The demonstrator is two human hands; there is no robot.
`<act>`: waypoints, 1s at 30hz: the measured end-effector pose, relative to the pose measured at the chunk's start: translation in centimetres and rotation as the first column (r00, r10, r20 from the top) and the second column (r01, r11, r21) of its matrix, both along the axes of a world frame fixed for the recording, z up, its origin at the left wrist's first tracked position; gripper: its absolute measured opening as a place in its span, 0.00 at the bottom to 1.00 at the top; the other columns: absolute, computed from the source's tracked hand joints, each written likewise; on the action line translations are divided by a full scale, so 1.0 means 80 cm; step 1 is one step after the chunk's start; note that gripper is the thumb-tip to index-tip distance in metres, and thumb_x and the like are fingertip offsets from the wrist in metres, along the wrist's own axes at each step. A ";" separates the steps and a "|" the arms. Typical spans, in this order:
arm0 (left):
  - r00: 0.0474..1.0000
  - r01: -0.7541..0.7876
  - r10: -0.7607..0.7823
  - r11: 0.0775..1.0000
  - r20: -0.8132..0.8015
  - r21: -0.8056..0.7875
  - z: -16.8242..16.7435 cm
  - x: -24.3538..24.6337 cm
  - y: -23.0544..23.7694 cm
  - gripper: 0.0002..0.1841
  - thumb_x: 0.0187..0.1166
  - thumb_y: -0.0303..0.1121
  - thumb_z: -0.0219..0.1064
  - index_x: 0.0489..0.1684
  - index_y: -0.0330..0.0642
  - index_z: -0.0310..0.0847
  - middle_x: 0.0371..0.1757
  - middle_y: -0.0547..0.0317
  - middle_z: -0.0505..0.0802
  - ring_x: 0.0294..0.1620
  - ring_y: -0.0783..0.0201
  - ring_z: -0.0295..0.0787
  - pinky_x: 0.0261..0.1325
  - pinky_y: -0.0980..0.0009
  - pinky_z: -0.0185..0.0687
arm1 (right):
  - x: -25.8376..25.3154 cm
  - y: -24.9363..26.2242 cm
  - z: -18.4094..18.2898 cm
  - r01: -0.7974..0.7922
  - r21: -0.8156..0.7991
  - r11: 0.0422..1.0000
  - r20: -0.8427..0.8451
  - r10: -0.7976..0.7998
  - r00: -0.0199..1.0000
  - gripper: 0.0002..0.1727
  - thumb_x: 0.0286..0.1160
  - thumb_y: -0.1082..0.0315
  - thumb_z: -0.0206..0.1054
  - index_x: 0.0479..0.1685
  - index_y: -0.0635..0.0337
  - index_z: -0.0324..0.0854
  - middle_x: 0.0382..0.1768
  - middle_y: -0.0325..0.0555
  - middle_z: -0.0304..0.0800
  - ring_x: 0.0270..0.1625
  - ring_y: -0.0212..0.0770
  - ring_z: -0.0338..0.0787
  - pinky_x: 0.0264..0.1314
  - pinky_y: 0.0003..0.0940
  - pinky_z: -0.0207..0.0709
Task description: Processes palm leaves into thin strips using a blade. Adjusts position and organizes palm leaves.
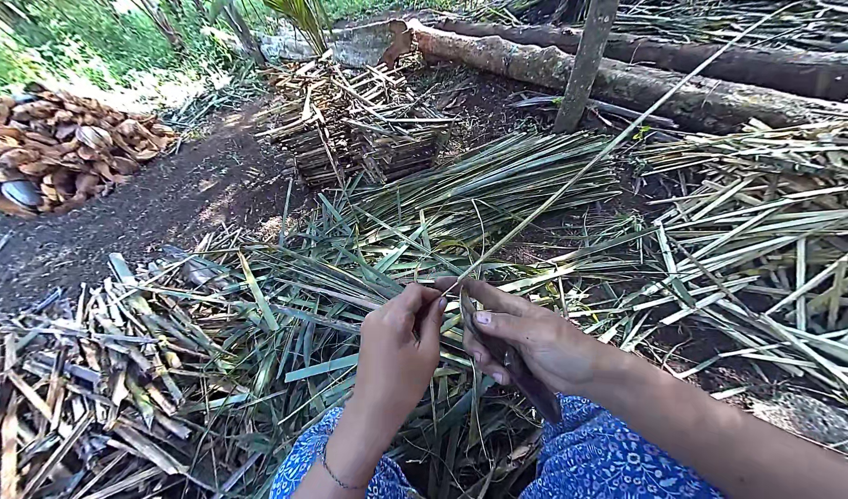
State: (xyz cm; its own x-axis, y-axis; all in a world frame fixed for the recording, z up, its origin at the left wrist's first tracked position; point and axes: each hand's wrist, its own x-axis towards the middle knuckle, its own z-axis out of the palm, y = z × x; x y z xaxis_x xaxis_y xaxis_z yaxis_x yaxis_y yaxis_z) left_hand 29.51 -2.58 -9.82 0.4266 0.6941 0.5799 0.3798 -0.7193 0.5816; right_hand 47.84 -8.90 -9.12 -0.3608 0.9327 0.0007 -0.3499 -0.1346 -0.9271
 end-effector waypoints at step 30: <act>0.991 0.079 -0.082 0.996 -0.108 -0.034 0.006 -0.063 0.010 0.10 0.82 0.36 0.64 0.39 0.41 0.90 0.28 0.70 0.91 0.26 0.89 0.81 0.32 0.92 0.76 | 0.052 0.014 -0.001 0.445 0.091 0.891 0.043 -0.450 0.892 0.22 0.91 0.66 0.44 0.74 0.54 0.79 0.17 0.30 0.76 0.14 0.19 0.71 0.17 0.12 0.67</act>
State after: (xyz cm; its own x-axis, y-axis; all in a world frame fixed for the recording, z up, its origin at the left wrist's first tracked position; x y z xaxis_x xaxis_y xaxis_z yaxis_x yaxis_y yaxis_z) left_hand 24.44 -1.75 -9.37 0.5414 0.6711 0.5064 0.3842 -0.7332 0.5610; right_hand 52.02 -7.75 -9.23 0.0933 0.9932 0.0696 -0.2986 0.0946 -0.9497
